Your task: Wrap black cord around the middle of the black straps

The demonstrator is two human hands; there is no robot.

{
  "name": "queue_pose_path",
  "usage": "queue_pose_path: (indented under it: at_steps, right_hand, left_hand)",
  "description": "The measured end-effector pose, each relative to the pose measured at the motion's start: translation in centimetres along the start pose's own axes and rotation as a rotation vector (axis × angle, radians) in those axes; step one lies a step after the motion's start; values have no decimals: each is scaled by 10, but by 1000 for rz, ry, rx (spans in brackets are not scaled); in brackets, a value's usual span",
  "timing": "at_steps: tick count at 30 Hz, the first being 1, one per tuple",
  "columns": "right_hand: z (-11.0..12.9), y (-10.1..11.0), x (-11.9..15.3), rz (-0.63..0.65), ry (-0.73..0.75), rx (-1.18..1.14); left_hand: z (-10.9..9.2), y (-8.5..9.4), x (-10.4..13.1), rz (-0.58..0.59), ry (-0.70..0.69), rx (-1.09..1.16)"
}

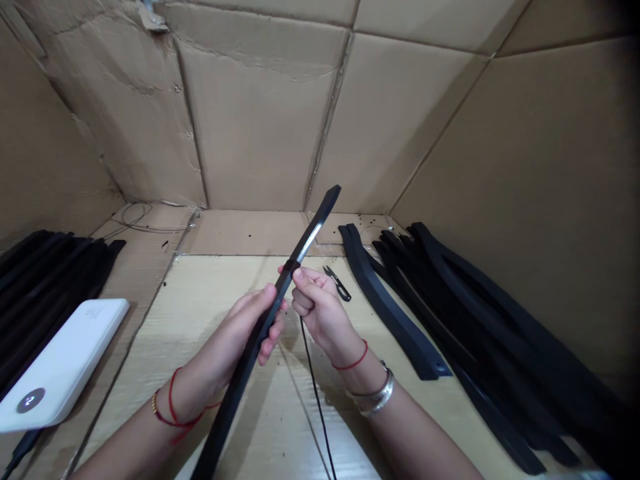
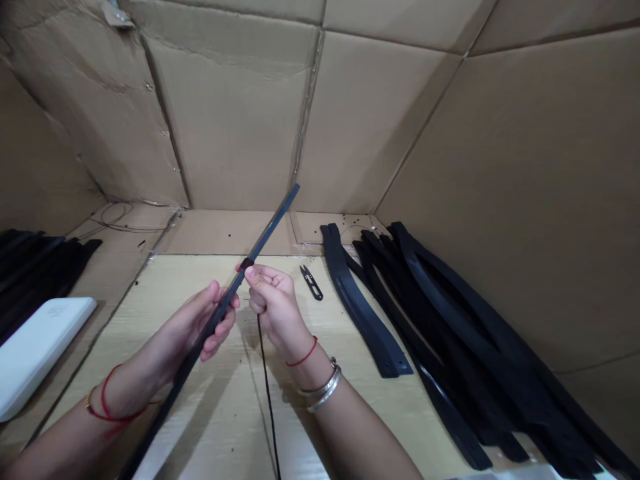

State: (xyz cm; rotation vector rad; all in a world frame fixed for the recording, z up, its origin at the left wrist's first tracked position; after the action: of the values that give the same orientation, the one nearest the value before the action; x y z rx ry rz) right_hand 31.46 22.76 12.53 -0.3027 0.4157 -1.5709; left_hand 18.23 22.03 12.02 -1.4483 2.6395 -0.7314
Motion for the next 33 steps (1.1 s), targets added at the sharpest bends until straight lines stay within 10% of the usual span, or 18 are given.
queue_pose_path:
  at_steps: [5,18,27,33]
  right_hand:
    - [-1,0,-1,-79,25,64]
    - [0,0,-3,-93,0,26]
    - [2,-1,-1,-89,-18,-8]
    - [4,-5,3,-35,31,-44]
  left_hand:
    - [-4,7,0,-36,-42,-376]
    - [4,15,-15,432,168,225]
    - [5,12,-13,345,100,242]
    - [-1,5,-2,523,145,417]
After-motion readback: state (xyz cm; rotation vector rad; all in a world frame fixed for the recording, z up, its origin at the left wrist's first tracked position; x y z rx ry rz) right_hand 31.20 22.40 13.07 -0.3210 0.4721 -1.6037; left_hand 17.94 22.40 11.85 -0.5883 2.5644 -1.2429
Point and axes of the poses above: each hand's wrist, its own x-axis away from the middle knuckle, its own y-axis out of the back of the hand, z = x × y, the point moved 2 cm from there along -x, towards the middle knuckle, and after that the axes turned 2 degrees about -z, right-handed, at the moved point
